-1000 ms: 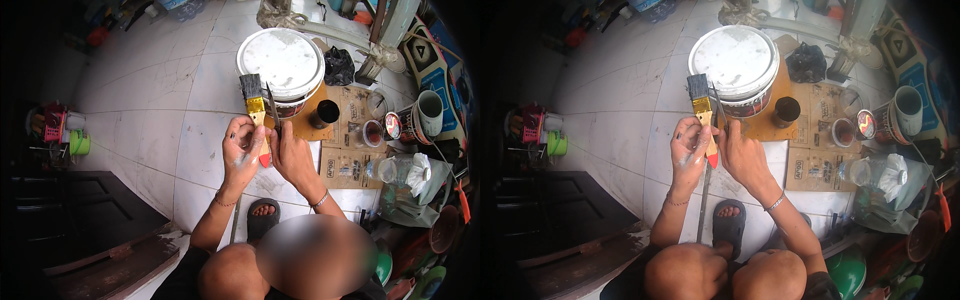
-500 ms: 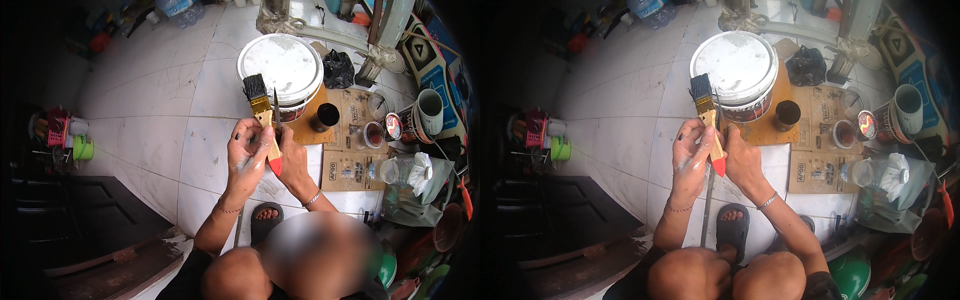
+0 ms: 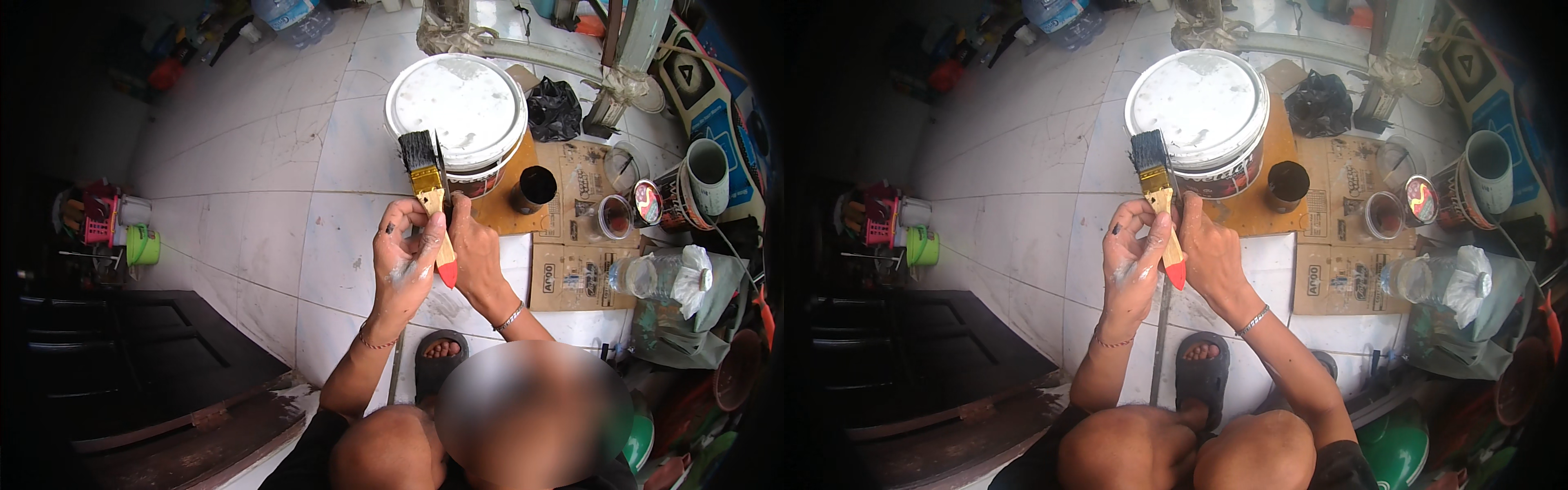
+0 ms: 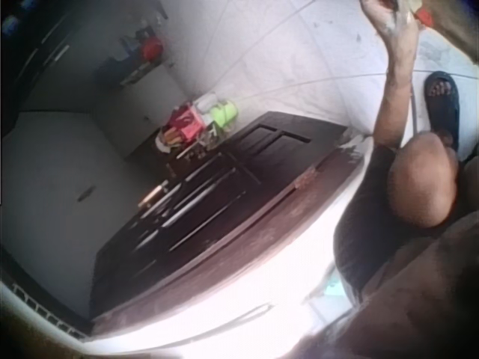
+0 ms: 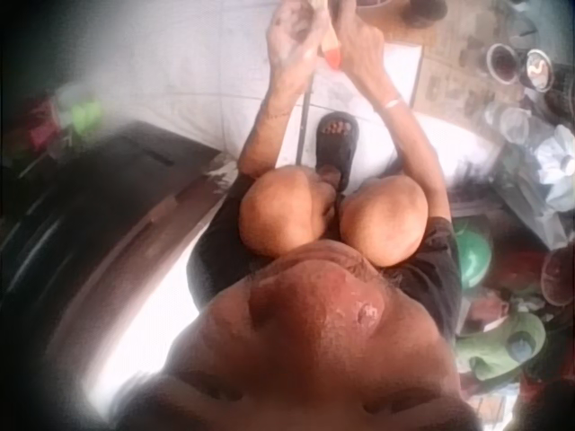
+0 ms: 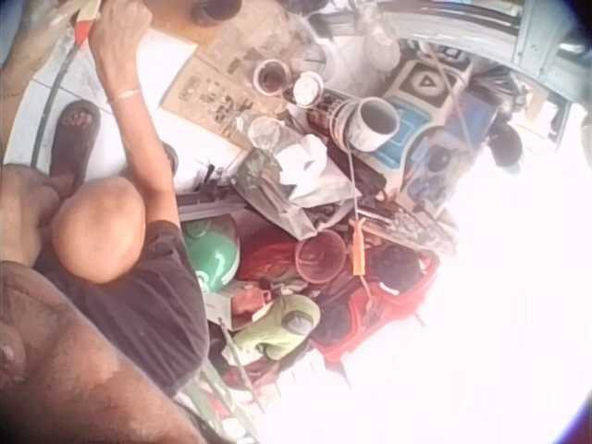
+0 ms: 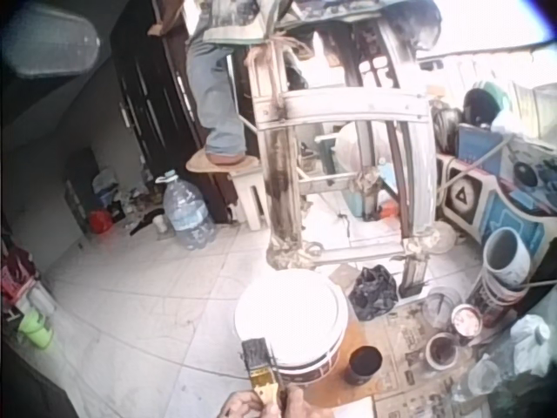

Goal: The person paints a wooden window frame with black paint using a brush, then walks to a work area and cleans the brush with a knife. The person holds a paint container and brush, applies paint to the frame, and later scrapes the brush bristles on a flat surface.

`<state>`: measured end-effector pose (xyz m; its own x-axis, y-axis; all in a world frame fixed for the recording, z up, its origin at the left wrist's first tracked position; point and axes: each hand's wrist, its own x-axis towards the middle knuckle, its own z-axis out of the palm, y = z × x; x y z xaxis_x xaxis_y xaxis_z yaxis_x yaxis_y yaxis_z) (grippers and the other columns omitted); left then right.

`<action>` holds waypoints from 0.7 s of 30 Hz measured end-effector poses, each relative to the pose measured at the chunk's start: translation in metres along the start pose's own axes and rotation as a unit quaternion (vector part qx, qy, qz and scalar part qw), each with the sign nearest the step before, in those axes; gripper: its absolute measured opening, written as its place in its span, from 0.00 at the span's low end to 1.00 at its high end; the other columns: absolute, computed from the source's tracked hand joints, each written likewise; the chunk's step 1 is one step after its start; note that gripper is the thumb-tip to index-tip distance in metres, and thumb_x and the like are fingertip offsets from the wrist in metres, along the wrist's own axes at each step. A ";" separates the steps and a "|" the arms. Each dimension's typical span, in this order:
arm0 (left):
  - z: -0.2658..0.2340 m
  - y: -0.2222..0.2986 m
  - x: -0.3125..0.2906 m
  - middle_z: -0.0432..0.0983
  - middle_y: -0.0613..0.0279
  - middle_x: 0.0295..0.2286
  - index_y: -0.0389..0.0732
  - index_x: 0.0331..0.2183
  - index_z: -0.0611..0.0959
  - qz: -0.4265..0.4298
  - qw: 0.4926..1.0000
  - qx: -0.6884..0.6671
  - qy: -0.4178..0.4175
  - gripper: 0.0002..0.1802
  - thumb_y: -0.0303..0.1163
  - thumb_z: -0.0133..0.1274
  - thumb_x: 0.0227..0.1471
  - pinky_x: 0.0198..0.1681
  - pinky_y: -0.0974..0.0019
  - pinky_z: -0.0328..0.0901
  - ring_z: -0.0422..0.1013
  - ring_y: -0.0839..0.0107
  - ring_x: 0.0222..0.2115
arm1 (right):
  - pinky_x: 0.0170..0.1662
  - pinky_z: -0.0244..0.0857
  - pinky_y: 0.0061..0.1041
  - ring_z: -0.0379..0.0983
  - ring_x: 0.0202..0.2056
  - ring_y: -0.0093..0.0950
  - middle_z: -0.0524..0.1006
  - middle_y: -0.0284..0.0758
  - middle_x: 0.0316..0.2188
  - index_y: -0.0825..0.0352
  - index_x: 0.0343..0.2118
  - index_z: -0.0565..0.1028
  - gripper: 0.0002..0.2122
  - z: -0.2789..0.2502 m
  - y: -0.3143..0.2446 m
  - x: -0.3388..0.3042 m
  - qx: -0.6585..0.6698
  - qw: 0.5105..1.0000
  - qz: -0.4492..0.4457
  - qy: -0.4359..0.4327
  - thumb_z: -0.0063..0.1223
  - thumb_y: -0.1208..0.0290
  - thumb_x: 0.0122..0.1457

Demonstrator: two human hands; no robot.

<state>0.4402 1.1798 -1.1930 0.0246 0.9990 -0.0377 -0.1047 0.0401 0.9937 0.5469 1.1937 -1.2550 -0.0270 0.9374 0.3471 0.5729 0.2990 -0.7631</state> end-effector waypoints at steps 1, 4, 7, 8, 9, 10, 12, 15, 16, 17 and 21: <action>0.000 -0.001 0.001 0.71 0.63 0.34 0.33 0.44 0.73 0.005 1.000 0.005 0.004 0.12 0.30 0.52 0.63 0.40 0.74 0.66 0.69 0.81 0.36 | 0.22 0.69 0.38 0.77 0.23 0.45 0.79 0.47 0.26 0.72 0.49 0.63 0.21 0.002 0.000 0.000 0.006 1.000 0.001 -0.001 0.50 0.60 0.63; -0.001 0.000 0.005 0.70 0.63 0.33 0.33 0.41 0.72 0.016 1.000 0.011 0.015 0.11 0.29 0.53 0.62 0.35 0.76 0.67 0.69 0.82 0.31 | 0.21 0.68 0.36 0.78 0.23 0.44 0.79 0.47 0.26 0.72 0.47 0.62 0.20 0.004 -0.003 0.005 0.021 1.000 0.000 -0.009 0.51 0.61 0.62; 0.000 0.000 0.009 0.70 0.63 0.32 0.32 0.40 0.72 0.015 1.000 0.011 0.022 0.11 0.29 0.54 0.61 0.31 0.77 0.67 0.70 0.82 0.28 | 0.20 0.68 0.35 0.78 0.22 0.44 0.79 0.47 0.25 0.71 0.45 0.62 0.20 0.007 -0.003 0.009 0.022 1.000 0.000 -0.007 0.53 0.61 0.61; -0.001 0.001 0.010 0.71 0.63 0.32 0.32 0.40 0.72 0.013 1.000 0.011 0.024 0.11 0.29 0.54 0.61 0.30 0.78 0.67 0.70 0.82 0.28 | 0.20 0.68 0.35 0.77 0.22 0.44 0.78 0.47 0.24 0.71 0.44 0.62 0.19 0.008 -0.004 0.010 0.021 1.000 0.002 -0.006 0.53 0.62 0.61; -0.001 0.002 0.012 0.71 0.63 0.32 0.32 0.40 0.72 0.013 0.999 0.018 0.024 0.11 0.29 0.54 0.62 0.30 0.78 0.67 0.70 0.82 0.28 | 0.20 0.68 0.35 0.77 0.22 0.44 0.78 0.47 0.24 0.71 0.43 0.62 0.18 0.008 -0.005 0.011 0.019 1.000 0.004 -0.005 0.53 0.62 0.60; -0.002 0.002 0.013 0.71 0.63 0.31 0.32 0.40 0.72 0.011 0.999 0.024 0.024 0.11 0.29 0.54 0.62 0.30 0.78 0.67 0.70 0.82 0.27 | 0.20 0.68 0.35 0.77 0.22 0.44 0.78 0.47 0.23 0.70 0.42 0.62 0.18 0.008 -0.006 0.011 0.017 1.000 0.006 -0.005 0.54 0.63 0.60; -0.004 0.005 0.015 0.71 0.62 0.31 0.32 0.40 0.72 0.001 0.999 0.035 0.023 0.11 0.29 0.54 0.62 0.29 0.78 0.66 0.70 0.83 0.27 | 0.20 0.69 0.35 0.77 0.21 0.44 0.77 0.46 0.22 0.70 0.41 0.62 0.17 0.009 -0.008 0.011 -0.007 1.000 0.003 0.000 0.54 0.63 0.60; -0.010 0.010 0.016 0.72 0.62 0.31 0.32 0.40 0.74 -0.028 0.998 0.047 0.016 0.11 0.30 0.54 0.62 0.30 0.77 0.67 0.70 0.82 0.28 | 0.19 0.69 0.36 0.77 0.20 0.44 0.77 0.46 0.21 0.70 0.39 0.62 0.16 0.007 -0.012 0.011 -0.045 0.999 0.002 -0.005 0.54 0.65 0.60; -0.012 0.012 0.016 0.73 0.62 0.32 0.32 0.40 0.74 -0.036 0.998 0.052 0.013 0.11 0.30 0.53 0.62 0.31 0.76 0.68 0.70 0.81 0.30 | 0.19 0.69 0.36 0.77 0.20 0.44 0.77 0.46 0.21 0.69 0.38 0.61 0.15 0.004 -0.015 0.011 -0.059 0.998 0.000 -0.008 0.54 0.65 0.60; -0.013 0.015 0.016 0.74 0.61 0.32 0.32 0.41 0.75 -0.043 0.997 0.056 0.009 0.11 0.30 0.53 0.62 0.32 0.75 0.69 0.70 0.81 0.31 | 0.19 0.69 0.36 0.76 0.19 0.45 0.76 0.46 0.20 0.70 0.38 0.62 0.15 0.001 -0.017 0.011 -0.071 0.997 0.000 -0.008 0.53 0.66 0.60; -0.020 0.024 0.018 0.74 0.60 0.34 0.32 0.41 0.75 -0.049 0.997 0.063 -0.005 0.11 0.31 0.53 0.62 0.32 0.73 0.70 0.70 0.80 0.32 | 0.19 0.68 0.39 0.75 0.18 0.46 0.75 0.47 0.16 0.70 0.36 0.63 0.12 -0.013 -0.035 0.015 -0.089 0.995 0.030 -0.024 0.50 0.67 0.63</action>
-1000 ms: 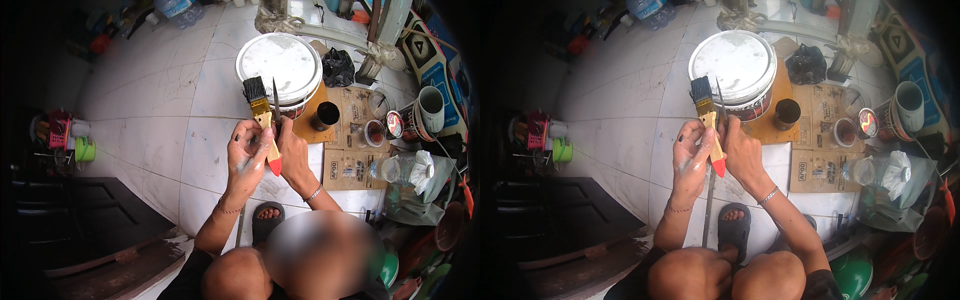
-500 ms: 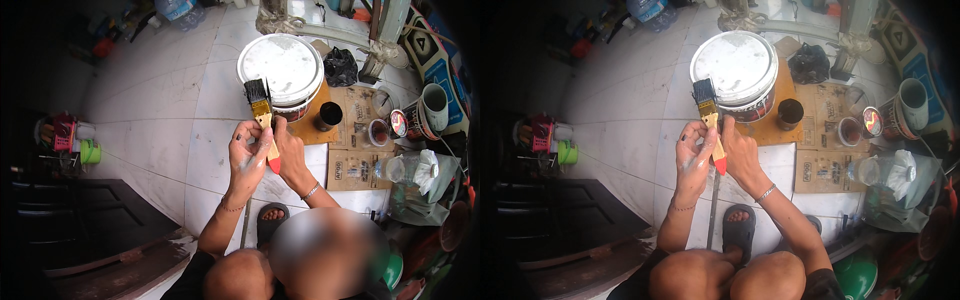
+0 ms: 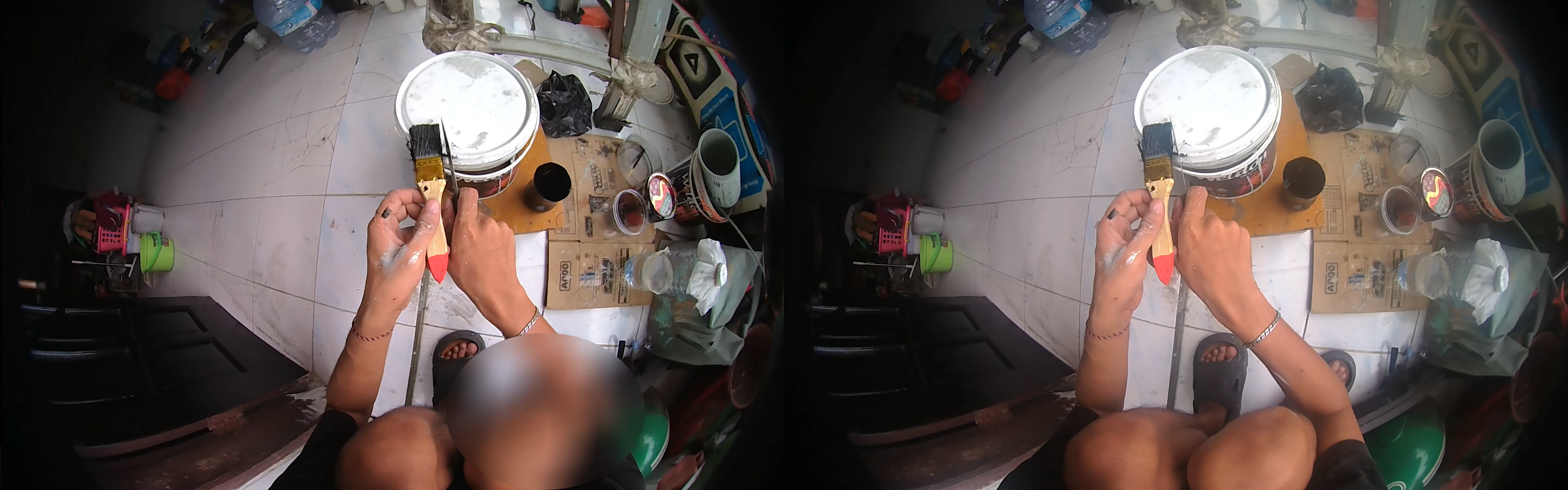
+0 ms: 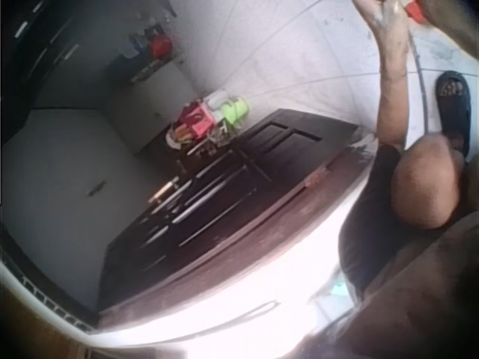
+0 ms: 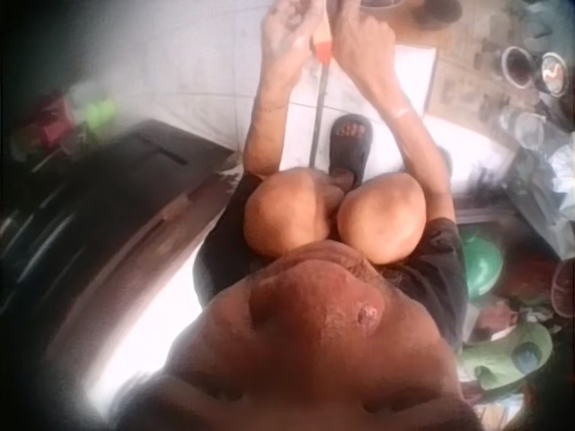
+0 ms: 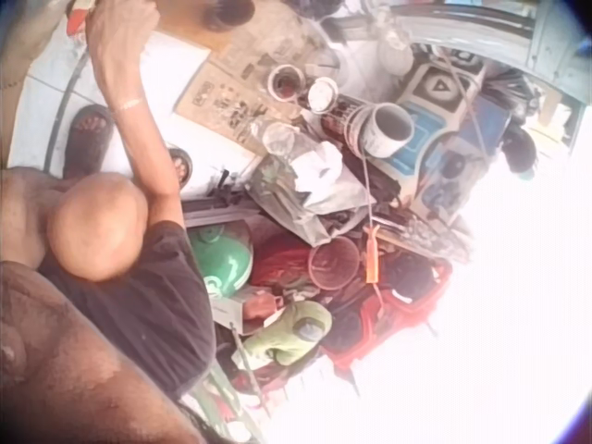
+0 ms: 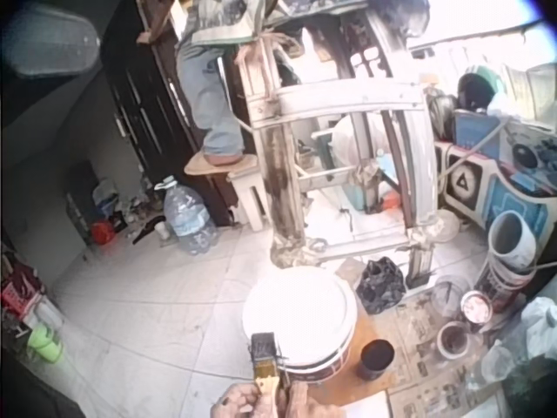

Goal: The person paints a wooden window frame with black paint using a brush, then walks to a work area and cleans the brush with a knife. The person holds a paint container and brush, applies paint to the frame, and later scrapes the brush bristles on a flat surface.

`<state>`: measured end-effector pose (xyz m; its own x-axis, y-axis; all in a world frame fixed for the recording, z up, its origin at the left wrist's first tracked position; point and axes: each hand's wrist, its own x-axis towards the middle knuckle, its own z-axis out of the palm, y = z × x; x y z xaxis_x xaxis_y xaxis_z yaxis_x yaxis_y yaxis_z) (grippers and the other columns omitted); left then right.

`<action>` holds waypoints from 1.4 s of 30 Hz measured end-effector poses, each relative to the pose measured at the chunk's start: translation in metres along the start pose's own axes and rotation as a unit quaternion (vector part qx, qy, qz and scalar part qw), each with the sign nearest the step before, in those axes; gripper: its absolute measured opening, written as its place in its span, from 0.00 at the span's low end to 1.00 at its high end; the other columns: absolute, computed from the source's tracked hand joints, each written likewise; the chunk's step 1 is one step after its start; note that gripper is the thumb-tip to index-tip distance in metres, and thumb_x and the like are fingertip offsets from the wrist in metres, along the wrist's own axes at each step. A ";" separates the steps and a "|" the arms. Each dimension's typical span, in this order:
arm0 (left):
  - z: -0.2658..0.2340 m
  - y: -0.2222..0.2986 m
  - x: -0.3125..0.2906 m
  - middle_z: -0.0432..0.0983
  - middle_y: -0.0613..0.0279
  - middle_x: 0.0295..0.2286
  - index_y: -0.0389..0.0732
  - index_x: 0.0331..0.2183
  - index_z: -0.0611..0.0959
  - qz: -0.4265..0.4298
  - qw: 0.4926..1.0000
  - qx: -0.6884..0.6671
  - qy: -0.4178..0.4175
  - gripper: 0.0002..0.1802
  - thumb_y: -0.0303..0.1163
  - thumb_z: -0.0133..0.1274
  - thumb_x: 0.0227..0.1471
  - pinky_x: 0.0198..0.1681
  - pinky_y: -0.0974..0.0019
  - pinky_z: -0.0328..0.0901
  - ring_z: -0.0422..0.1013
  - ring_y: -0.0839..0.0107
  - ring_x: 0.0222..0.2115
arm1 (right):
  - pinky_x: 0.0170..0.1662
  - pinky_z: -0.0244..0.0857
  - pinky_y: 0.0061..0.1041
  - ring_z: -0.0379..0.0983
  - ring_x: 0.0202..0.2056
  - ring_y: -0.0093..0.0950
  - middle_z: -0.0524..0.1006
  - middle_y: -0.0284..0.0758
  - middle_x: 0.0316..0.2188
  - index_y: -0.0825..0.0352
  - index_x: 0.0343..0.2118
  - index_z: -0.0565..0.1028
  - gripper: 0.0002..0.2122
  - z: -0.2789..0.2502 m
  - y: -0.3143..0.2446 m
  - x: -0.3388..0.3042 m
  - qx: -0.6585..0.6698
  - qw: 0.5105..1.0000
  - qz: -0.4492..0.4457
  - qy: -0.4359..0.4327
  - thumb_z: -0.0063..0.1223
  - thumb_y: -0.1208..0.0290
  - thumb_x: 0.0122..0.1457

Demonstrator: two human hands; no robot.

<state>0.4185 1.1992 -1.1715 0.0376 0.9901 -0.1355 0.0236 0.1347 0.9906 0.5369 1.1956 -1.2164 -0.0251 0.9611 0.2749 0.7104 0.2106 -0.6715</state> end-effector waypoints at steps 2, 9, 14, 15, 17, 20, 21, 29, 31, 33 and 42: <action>-0.004 -0.002 0.001 0.75 0.60 0.35 0.33 0.42 0.75 0.003 1.000 -0.002 0.005 0.11 0.31 0.53 0.62 0.32 0.73 0.70 0.70 0.81 0.32 | 0.19 0.67 0.41 0.74 0.18 0.48 0.74 0.47 0.14 0.71 0.36 0.63 0.11 -0.008 -0.006 0.002 0.004 1.000 0.019 -0.008 0.48 0.68 0.64; -0.002 -0.034 0.002 0.74 0.61 0.32 0.33 0.42 0.72 0.044 0.999 0.022 0.001 0.14 0.33 0.54 0.62 0.31 0.78 0.67 0.70 0.81 0.29 | 0.24 0.64 0.44 0.72 0.21 0.53 0.73 0.51 0.16 0.76 0.40 0.64 0.11 -0.063 -0.025 -0.002 0.103 0.994 0.043 -0.014 0.49 0.72 0.64; 0.000 -0.046 0.001 0.75 0.62 0.32 0.34 0.41 0.72 0.083 0.996 0.016 0.017 0.15 0.34 0.55 0.61 0.30 0.78 0.66 0.70 0.82 0.28 | 0.27 0.61 0.40 0.71 0.22 0.47 0.73 0.49 0.21 0.76 0.49 0.64 0.15 -0.118 -0.020 -0.006 0.136 0.978 0.056 -0.147 0.50 0.73 0.64; 0.001 -0.047 0.000 0.75 0.62 0.32 0.34 0.41 0.72 0.090 0.996 0.004 0.023 0.15 0.34 0.56 0.61 0.30 0.78 0.66 0.70 0.82 0.28 | 0.27 0.61 0.40 0.70 0.21 0.46 0.73 0.49 0.21 0.75 0.49 0.64 0.15 -0.128 -0.019 -0.004 0.135 0.976 0.056 -0.161 0.50 0.73 0.64; 0.007 -0.042 0.001 0.74 0.62 0.33 0.34 0.42 0.72 0.103 0.994 -0.021 0.028 0.15 0.34 0.56 0.61 0.30 0.79 0.65 0.69 0.83 0.27 | 0.26 0.60 0.38 0.69 0.20 0.42 0.72 0.46 0.19 0.75 0.48 0.65 0.13 -0.152 -0.027 -0.001 0.071 0.981 0.061 -0.171 0.50 0.77 0.63; 0.013 -0.036 0.002 0.74 0.62 0.33 0.34 0.42 0.72 0.108 0.993 -0.039 0.030 0.15 0.34 0.56 0.61 0.29 0.79 0.64 0.69 0.84 0.27 | 0.25 0.63 0.42 0.71 0.22 0.52 0.71 0.52 0.18 0.76 0.48 0.63 0.15 -0.157 -0.033 -0.002 0.064 0.986 0.040 -0.151 0.50 0.79 0.60; 0.014 -0.038 0.004 0.74 0.62 0.33 0.34 0.42 0.72 0.106 0.993 -0.038 0.026 0.15 0.34 0.56 0.61 0.29 0.79 0.64 0.69 0.84 0.27 | 0.24 0.62 0.40 0.70 0.20 0.48 0.71 0.49 0.18 0.75 0.49 0.63 0.15 -0.151 -0.032 -0.006 0.067 0.988 0.023 -0.137 0.51 0.79 0.61; 0.015 -0.061 0.005 0.75 0.62 0.32 0.34 0.41 0.72 0.111 0.992 -0.051 0.026 0.17 0.37 0.57 0.61 0.25 0.78 0.62 0.69 0.83 0.24 | 0.25 0.66 0.48 0.71 0.21 0.55 0.73 0.54 0.18 0.74 0.50 0.60 0.18 -0.103 -0.020 -0.011 0.037 0.990 0.033 -0.135 0.49 0.77 0.60; 0.015 -0.065 0.007 0.75 0.62 0.32 0.34 0.41 0.73 0.115 0.992 -0.046 0.019 0.17 0.38 0.57 0.60 0.24 0.78 0.62 0.69 0.83 0.24 | 0.23 0.65 0.45 0.72 0.21 0.54 0.74 0.52 0.19 0.74 0.52 0.60 0.19 -0.090 -0.019 -0.016 0.038 0.993 0.005 -0.111 0.51 0.78 0.60; 0.012 -0.064 0.007 0.76 0.62 0.31 0.34 0.41 0.73 0.114 0.993 -0.030 0.018 0.17 0.38 0.57 0.61 0.23 0.77 0.62 0.69 0.83 0.23 | 0.22 0.65 0.44 0.73 0.21 0.53 0.74 0.51 0.20 0.74 0.53 0.60 0.20 -0.083 -0.021 -0.017 0.036 0.993 0.008 -0.113 0.52 0.78 0.60; 0.012 -0.065 0.012 0.75 0.63 0.30 0.34 0.40 0.73 0.130 0.990 -0.053 0.019 0.14 0.34 0.56 0.61 0.22 0.77 0.62 0.69 0.83 0.22 | 0.21 0.68 0.44 0.73 0.17 0.50 0.74 0.48 0.16 0.73 0.55 0.60 0.23 -0.062 -0.018 -0.015 -0.049 0.991 0.008 -0.122 0.52 0.71 0.60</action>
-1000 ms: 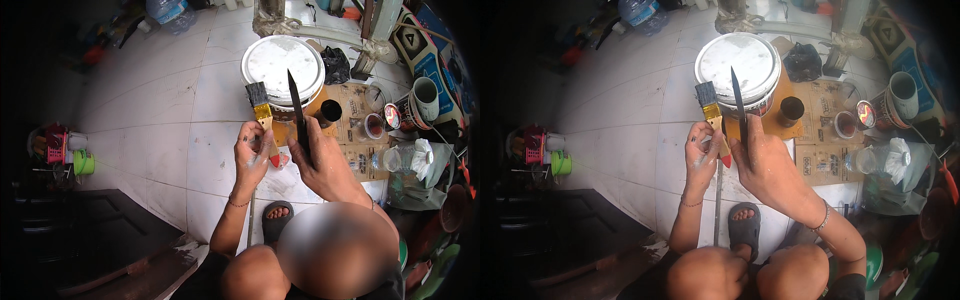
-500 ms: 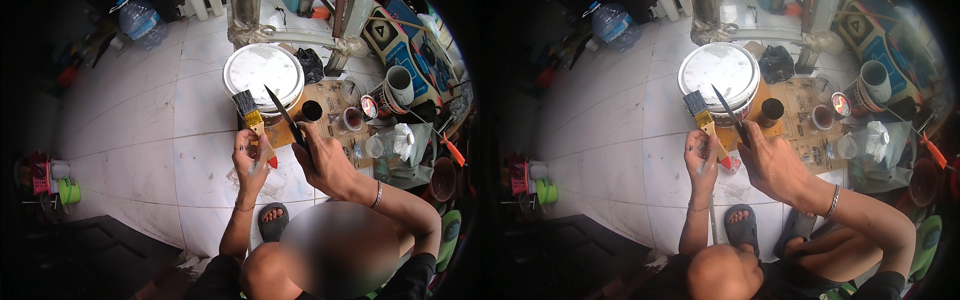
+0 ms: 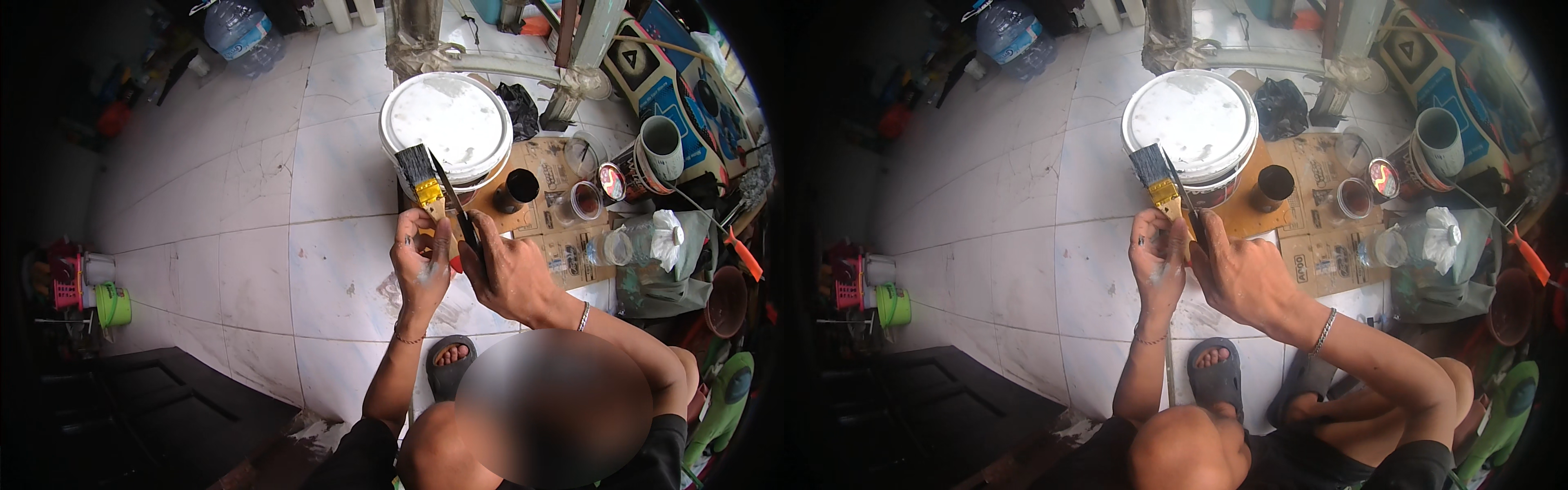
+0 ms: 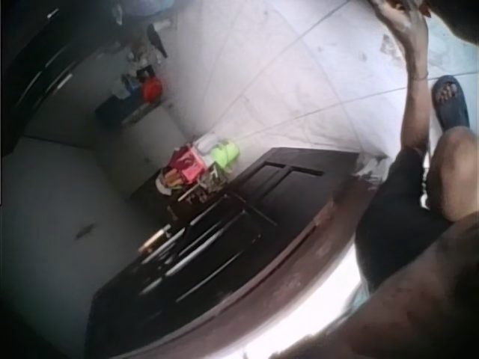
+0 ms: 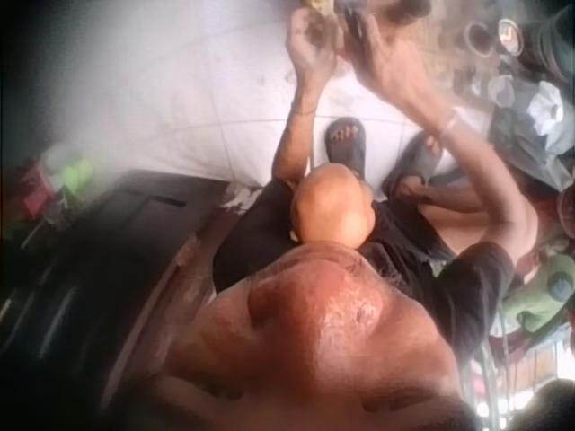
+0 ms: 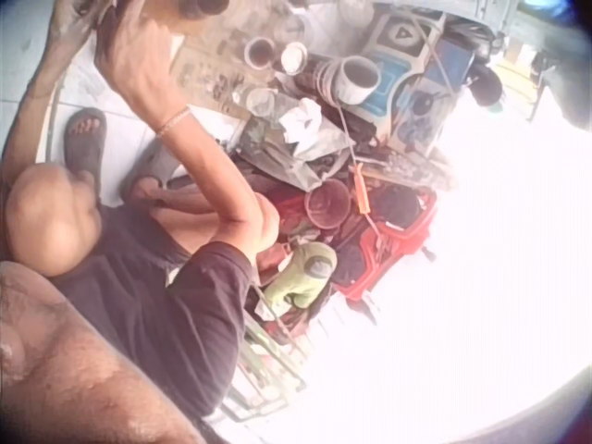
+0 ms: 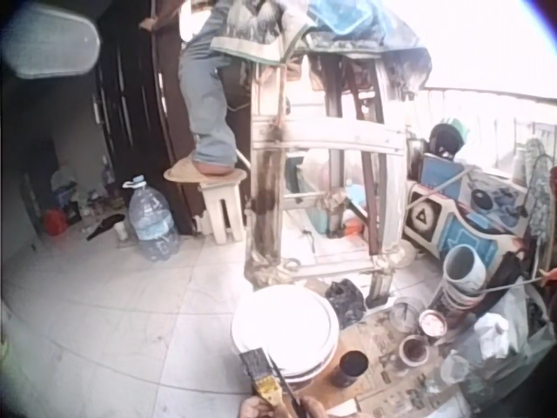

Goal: The person paints a wooden window frame with black paint using a brush, then walks to a work area and cleans the brush with a knife. The person holds a paint container and brush, applies paint to the frame, and later scrapes the brush bristles on a flat surface.

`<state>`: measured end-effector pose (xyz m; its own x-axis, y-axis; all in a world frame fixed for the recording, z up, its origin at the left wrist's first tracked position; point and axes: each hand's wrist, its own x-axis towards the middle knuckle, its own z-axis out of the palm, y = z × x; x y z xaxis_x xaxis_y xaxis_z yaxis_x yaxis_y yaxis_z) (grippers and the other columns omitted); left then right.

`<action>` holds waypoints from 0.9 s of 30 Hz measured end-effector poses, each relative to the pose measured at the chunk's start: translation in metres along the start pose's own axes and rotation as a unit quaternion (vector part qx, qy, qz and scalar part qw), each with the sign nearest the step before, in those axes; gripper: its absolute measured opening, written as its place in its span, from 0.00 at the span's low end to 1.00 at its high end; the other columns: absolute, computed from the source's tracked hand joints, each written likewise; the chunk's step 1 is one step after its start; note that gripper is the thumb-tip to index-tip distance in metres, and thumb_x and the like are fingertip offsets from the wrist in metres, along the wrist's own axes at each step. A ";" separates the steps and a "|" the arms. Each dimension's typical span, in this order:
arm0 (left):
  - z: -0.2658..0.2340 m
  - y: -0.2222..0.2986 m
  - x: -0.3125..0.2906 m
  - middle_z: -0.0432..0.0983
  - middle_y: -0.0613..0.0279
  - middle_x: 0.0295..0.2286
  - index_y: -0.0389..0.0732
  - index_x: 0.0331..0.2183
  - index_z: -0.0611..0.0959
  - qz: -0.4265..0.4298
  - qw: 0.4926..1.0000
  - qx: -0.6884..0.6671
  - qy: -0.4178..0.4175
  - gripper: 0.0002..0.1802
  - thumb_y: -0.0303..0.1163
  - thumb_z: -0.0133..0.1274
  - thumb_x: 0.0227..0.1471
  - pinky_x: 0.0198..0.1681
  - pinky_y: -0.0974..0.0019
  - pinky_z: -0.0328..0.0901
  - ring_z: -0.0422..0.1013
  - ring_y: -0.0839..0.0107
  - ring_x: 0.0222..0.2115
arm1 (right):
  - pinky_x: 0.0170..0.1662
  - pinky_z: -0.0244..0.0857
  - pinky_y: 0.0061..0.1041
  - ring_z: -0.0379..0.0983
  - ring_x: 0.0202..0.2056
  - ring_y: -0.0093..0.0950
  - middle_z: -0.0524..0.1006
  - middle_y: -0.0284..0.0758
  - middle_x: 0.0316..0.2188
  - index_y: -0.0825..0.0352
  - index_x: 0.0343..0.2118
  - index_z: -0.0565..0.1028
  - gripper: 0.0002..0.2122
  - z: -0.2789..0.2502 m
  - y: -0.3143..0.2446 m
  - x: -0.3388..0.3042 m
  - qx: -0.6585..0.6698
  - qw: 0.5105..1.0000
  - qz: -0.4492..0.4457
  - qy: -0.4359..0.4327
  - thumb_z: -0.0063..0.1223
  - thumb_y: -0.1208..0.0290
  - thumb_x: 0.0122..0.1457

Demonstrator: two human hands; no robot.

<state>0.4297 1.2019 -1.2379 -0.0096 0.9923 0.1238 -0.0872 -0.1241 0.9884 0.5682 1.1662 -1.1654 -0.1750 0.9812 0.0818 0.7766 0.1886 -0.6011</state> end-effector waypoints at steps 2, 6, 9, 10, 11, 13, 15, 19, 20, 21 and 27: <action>-0.001 -0.002 0.001 0.75 0.63 0.30 0.34 0.40 0.73 -0.002 1.000 0.008 0.000 0.14 0.33 0.56 0.60 0.21 0.78 0.62 0.69 0.83 0.21 | 0.20 0.68 0.42 0.74 0.17 0.48 0.75 0.47 0.15 0.73 0.55 0.60 0.23 0.005 0.002 0.001 -0.018 1.000 0.004 -0.001 0.52 0.70 0.60; -0.001 0.001 0.002 0.75 0.63 0.30 0.34 0.40 0.72 0.006 1.000 0.009 0.000 0.13 0.31 0.57 0.60 0.20 0.78 0.61 0.70 0.83 0.21 | 0.20 0.67 0.43 0.73 0.17 0.49 0.75 0.48 0.16 0.76 0.55 0.58 0.25 0.008 0.002 0.004 -0.031 0.999 -0.006 -0.014 0.50 0.67 0.61; -0.002 0.002 0.004 0.75 0.63 0.30 0.34 0.40 0.73 -0.007 1.000 0.001 -0.007 0.12 0.30 0.57 0.59 0.20 0.79 0.61 0.70 0.84 0.20 | 0.20 0.67 0.42 0.74 0.17 0.48 0.76 0.47 0.17 0.77 0.55 0.59 0.25 0.013 0.006 0.005 -0.069 0.997 -0.025 -0.012 0.50 0.68 0.59; -0.004 0.004 0.004 0.75 0.62 0.30 0.34 0.40 0.73 -0.015 1.000 0.000 -0.010 0.12 0.29 0.57 0.59 0.20 0.79 0.62 0.70 0.84 0.21 | 0.20 0.67 0.42 0.75 0.18 0.48 0.76 0.47 0.17 0.77 0.55 0.59 0.25 0.015 0.007 0.005 -0.088 0.996 -0.032 -0.013 0.50 0.69 0.58; -0.006 0.004 0.004 0.75 0.62 0.30 0.34 0.40 0.73 -0.024 1.000 -0.002 -0.014 0.12 0.29 0.58 0.59 0.20 0.79 0.62 0.70 0.84 0.21 | 0.20 0.67 0.41 0.75 0.18 0.47 0.76 0.47 0.17 0.78 0.54 0.59 0.25 0.016 0.008 0.005 -0.107 0.993 -0.039 -0.013 0.51 0.69 0.58; -0.008 0.000 0.004 0.75 0.63 0.30 0.34 0.40 0.73 -0.024 1.000 -0.013 -0.013 0.12 0.28 0.57 0.59 0.21 0.79 0.62 0.70 0.84 0.21 | 0.20 0.67 0.41 0.76 0.18 0.47 0.76 0.47 0.18 0.79 0.54 0.59 0.25 0.017 0.005 0.004 -0.116 0.992 -0.043 -0.003 0.50 0.71 0.57; -0.007 -0.003 0.005 0.75 0.63 0.31 0.34 0.40 0.73 -0.017 1.000 -0.023 -0.009 0.12 0.28 0.57 0.59 0.21 0.79 0.62 0.69 0.85 0.21 | 0.20 0.67 0.41 0.76 0.19 0.47 0.76 0.48 0.17 0.81 0.53 0.59 0.25 0.014 -0.004 0.006 -0.122 0.992 -0.030 -0.012 0.50 0.72 0.56; -0.002 -0.007 0.001 0.74 0.63 0.34 0.34 0.41 0.73 -0.009 0.998 -0.056 0.004 0.12 0.29 0.57 0.59 0.23 0.81 0.61 0.68 0.86 0.21 | 0.21 0.68 0.41 0.76 0.19 0.47 0.75 0.48 0.17 0.82 0.52 0.59 0.25 0.008 -0.029 0.007 -0.108 0.993 0.012 -0.040 0.49 0.74 0.54; -0.001 -0.006 0.000 0.74 0.63 0.34 0.34 0.41 0.73 -0.028 0.997 -0.071 0.006 0.13 0.29 0.57 0.59 0.23 0.81 0.61 0.68 0.86 0.21 | 0.21 0.68 0.41 0.76 0.19 0.47 0.75 0.48 0.16 0.82 0.52 0.59 0.25 0.007 -0.031 0.006 -0.096 0.994 0.027 -0.044 0.49 0.74 0.54; -0.001 -0.003 0.001 0.74 0.63 0.34 0.34 0.42 0.73 -0.047 0.995 -0.086 0.007 0.13 0.29 0.57 0.59 0.23 0.81 0.61 0.68 0.86 0.21 | 0.21 0.68 0.41 0.76 0.19 0.48 0.75 0.48 0.16 0.82 0.52 0.59 0.25 0.006 -0.032 0.006 -0.084 0.994 0.042 -0.049 0.49 0.74 0.53; -0.002 -0.001 -0.002 0.70 0.61 0.39 0.33 0.41 0.71 -0.073 0.992 -0.103 0.003 0.23 0.18 0.65 0.44 0.40 0.73 0.71 0.71 0.76 0.40 | 0.21 0.66 0.43 0.74 0.19 0.49 0.76 0.48 0.19 0.78 0.54 0.58 0.28 0.018 -0.024 0.011 -0.070 0.997 0.020 -0.009 0.53 0.72 0.53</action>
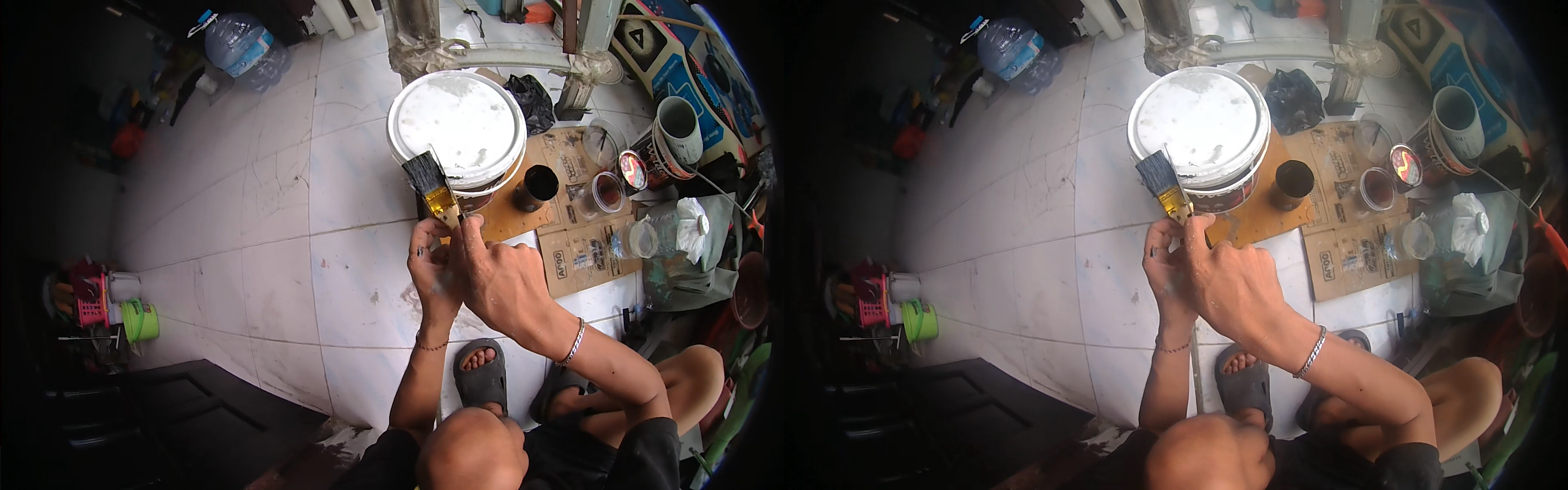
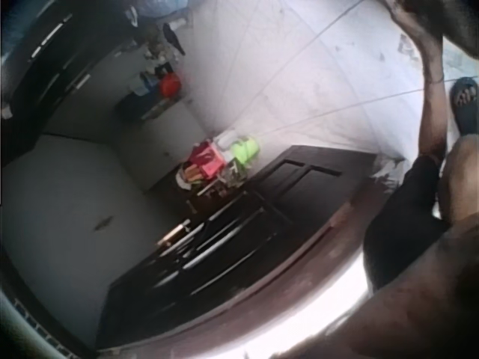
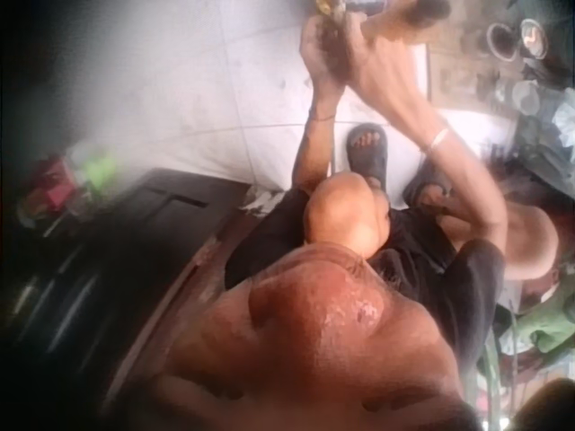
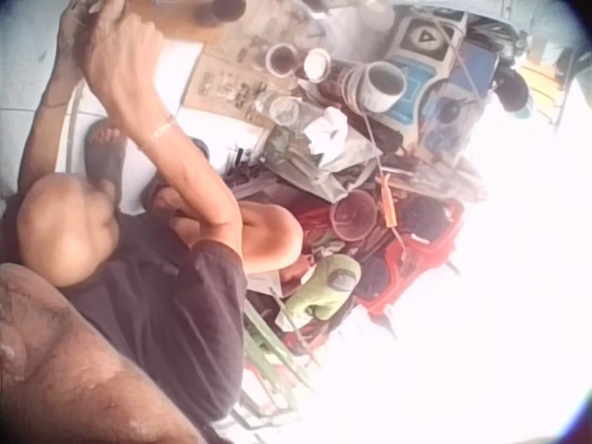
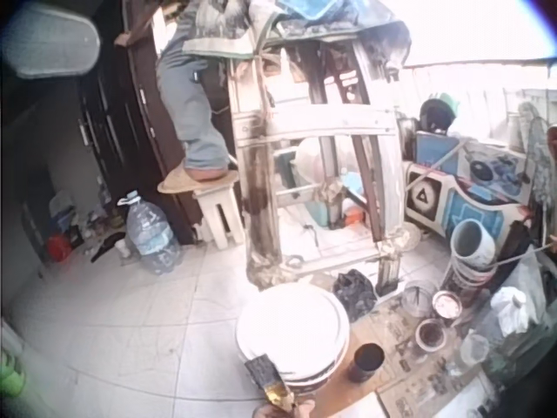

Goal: The person paints a wooden window frame with black paint using a brush, then walks to a work area and cleans the brush with a knife. The person holds a paint container and brush, applies paint to the frame, and later scrapes the brush bristles on a flat surface.

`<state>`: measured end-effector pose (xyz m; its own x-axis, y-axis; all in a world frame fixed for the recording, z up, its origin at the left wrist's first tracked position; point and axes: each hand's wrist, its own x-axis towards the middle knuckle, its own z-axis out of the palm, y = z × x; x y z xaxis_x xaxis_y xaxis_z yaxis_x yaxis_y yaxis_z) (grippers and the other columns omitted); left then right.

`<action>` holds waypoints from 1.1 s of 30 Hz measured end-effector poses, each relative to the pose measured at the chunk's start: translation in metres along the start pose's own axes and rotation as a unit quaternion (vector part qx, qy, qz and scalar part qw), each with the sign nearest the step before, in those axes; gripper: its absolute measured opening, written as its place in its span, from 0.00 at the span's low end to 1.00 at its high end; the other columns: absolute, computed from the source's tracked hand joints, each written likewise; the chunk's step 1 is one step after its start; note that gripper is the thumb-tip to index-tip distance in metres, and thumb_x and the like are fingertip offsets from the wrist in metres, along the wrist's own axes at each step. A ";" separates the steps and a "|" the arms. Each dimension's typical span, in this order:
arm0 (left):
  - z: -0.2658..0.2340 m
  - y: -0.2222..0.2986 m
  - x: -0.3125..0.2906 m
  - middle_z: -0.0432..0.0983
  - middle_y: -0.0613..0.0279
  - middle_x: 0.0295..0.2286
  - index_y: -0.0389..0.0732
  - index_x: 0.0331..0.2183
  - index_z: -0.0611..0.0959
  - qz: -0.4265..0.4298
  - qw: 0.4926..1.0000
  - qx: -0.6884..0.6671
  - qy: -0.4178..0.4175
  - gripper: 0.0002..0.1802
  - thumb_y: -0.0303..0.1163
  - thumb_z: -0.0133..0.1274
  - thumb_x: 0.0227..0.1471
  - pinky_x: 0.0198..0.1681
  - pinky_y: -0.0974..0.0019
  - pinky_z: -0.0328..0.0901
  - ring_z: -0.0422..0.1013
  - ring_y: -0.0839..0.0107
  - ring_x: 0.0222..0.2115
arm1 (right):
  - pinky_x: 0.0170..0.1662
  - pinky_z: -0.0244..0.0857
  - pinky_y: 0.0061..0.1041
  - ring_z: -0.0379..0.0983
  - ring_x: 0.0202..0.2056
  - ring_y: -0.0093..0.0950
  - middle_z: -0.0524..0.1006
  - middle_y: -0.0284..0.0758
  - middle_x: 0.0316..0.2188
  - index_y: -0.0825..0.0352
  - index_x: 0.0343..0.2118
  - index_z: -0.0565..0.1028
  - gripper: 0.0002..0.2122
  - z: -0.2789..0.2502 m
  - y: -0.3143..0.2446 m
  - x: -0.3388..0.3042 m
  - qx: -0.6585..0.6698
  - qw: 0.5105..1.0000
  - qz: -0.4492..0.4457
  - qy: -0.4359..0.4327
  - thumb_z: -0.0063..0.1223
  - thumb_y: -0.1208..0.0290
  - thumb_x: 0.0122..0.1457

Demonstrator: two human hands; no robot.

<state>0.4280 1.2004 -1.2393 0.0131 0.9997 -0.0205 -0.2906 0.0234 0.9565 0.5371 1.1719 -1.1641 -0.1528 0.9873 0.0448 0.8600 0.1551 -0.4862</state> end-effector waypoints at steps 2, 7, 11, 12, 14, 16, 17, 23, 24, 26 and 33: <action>-0.001 0.000 0.000 0.70 0.61 0.39 0.33 0.42 0.71 -0.017 1.000 -0.022 0.000 0.23 0.18 0.64 0.45 0.41 0.73 0.71 0.72 0.76 0.40 | 0.21 0.66 0.43 0.74 0.19 0.49 0.76 0.47 0.19 0.78 0.54 0.58 0.28 -0.005 -0.001 -0.005 0.001 0.999 0.025 -0.028 0.54 0.71 0.53; -0.002 -0.001 0.004 0.73 0.63 0.37 0.34 0.45 0.70 0.029 0.999 0.027 -0.010 0.16 0.28 0.57 0.59 0.27 0.80 0.65 0.71 0.84 0.27 | 0.21 0.65 0.42 0.74 0.19 0.48 0.76 0.47 0.17 0.77 0.53 0.59 0.26 0.004 0.007 0.001 0.005 1.000 -0.010 0.009 0.53 0.72 0.54; -0.005 0.008 0.005 0.74 0.63 0.34 0.34 0.43 0.72 -0.007 1.000 0.008 -0.026 0.14 0.29 0.57 0.60 0.27 0.79 0.65 0.70 0.84 0.27 | 0.21 0.66 0.42 0.75 0.19 0.47 0.75 0.47 0.16 0.75 0.52 0.60 0.24 0.004 0.017 0.000 0.022 1.000 -0.003 0.015 0.52 0.74 0.54; -0.008 0.010 0.007 0.74 0.64 0.33 0.34 0.42 0.73 -0.006 0.999 0.024 -0.032 0.13 0.29 0.57 0.60 0.28 0.78 0.65 0.70 0.84 0.27 | 0.21 0.66 0.42 0.75 0.19 0.47 0.75 0.47 0.16 0.75 0.52 0.60 0.24 0.006 0.020 0.001 0.024 1.000 -0.005 0.020 0.52 0.74 0.54; -0.013 0.012 0.010 0.74 0.65 0.32 0.34 0.41 0.74 -0.013 0.999 0.034 -0.037 0.11 0.29 0.56 0.60 0.29 0.78 0.64 0.69 0.84 0.28 | 0.21 0.66 0.42 0.75 0.19 0.47 0.75 0.47 0.17 0.75 0.53 0.60 0.24 0.010 0.021 0.004 0.009 1.000 -0.015 0.022 0.53 0.73 0.54; -0.015 0.018 0.011 0.74 0.66 0.30 0.34 0.39 0.75 -0.022 0.999 0.021 -0.027 0.10 0.29 0.56 0.60 0.31 0.78 0.64 0.68 0.84 0.29 | 0.21 0.66 0.42 0.75 0.19 0.47 0.75 0.47 0.17 0.75 0.53 0.60 0.24 0.014 0.020 0.007 0.006 1.000 -0.017 0.021 0.53 0.71 0.55; -0.019 0.017 0.013 0.73 0.67 0.30 0.34 0.39 0.75 -0.018 0.999 0.026 -0.035 0.09 0.29 0.56 0.60 0.33 0.78 0.63 0.67 0.83 0.29 | 0.21 0.66 0.43 0.75 0.19 0.47 0.75 0.47 0.18 0.75 0.52 0.60 0.24 0.016 0.021 0.008 0.010 1.000 -0.015 0.020 0.53 0.71 0.55; -0.024 0.028 0.011 0.75 0.62 0.37 0.34 0.44 0.75 -0.063 0.996 0.019 -0.063 0.12 0.31 0.53 0.62 0.41 0.73 0.65 0.70 0.79 0.38 | 0.21 0.67 0.42 0.75 0.19 0.48 0.76 0.49 0.20 0.76 0.51 0.61 0.22 0.049 0.034 0.015 0.016 0.999 -0.014 0.048 0.51 0.70 0.57; -0.023 0.030 0.012 0.74 0.64 0.36 0.35 0.43 0.76 -0.060 0.996 0.009 -0.064 0.11 0.30 0.53 0.62 0.41 0.74 0.64 0.68 0.80 0.36 | 0.22 0.67 0.42 0.75 0.20 0.48 0.76 0.49 0.20 0.76 0.51 0.61 0.22 0.051 0.034 0.017 0.015 0.998 -0.021 0.049 0.50 0.70 0.57; -0.019 0.034 0.011 0.72 0.67 0.33 0.35 0.42 0.76 -0.062 0.996 -0.012 -0.062 0.08 0.29 0.52 0.62 0.41 0.77 0.62 0.66 0.82 0.33 | 0.22 0.67 0.42 0.75 0.20 0.48 0.76 0.49 0.20 0.76 0.51 0.61 0.21 0.056 0.035 0.017 0.034 0.996 -0.031 0.079 0.49 0.70 0.57; -0.022 0.044 0.006 0.74 0.63 0.33 0.37 0.48 0.73 -0.138 0.986 -0.079 -0.047 0.17 0.36 0.51 0.63 0.30 0.70 0.73 0.73 0.77 0.30 | 0.22 0.68 0.42 0.75 0.20 0.48 0.76 0.48 0.22 0.76 0.50 0.62 0.19 0.078 0.032 0.021 0.064 0.995 -0.032 0.074 0.49 0.73 0.57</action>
<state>0.3943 1.2074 -1.2036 0.1985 0.9506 -0.2388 -0.4090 0.3017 0.8612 0.5237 1.1951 -1.2466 -0.1241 0.9713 0.2028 0.7798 0.2219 -0.5854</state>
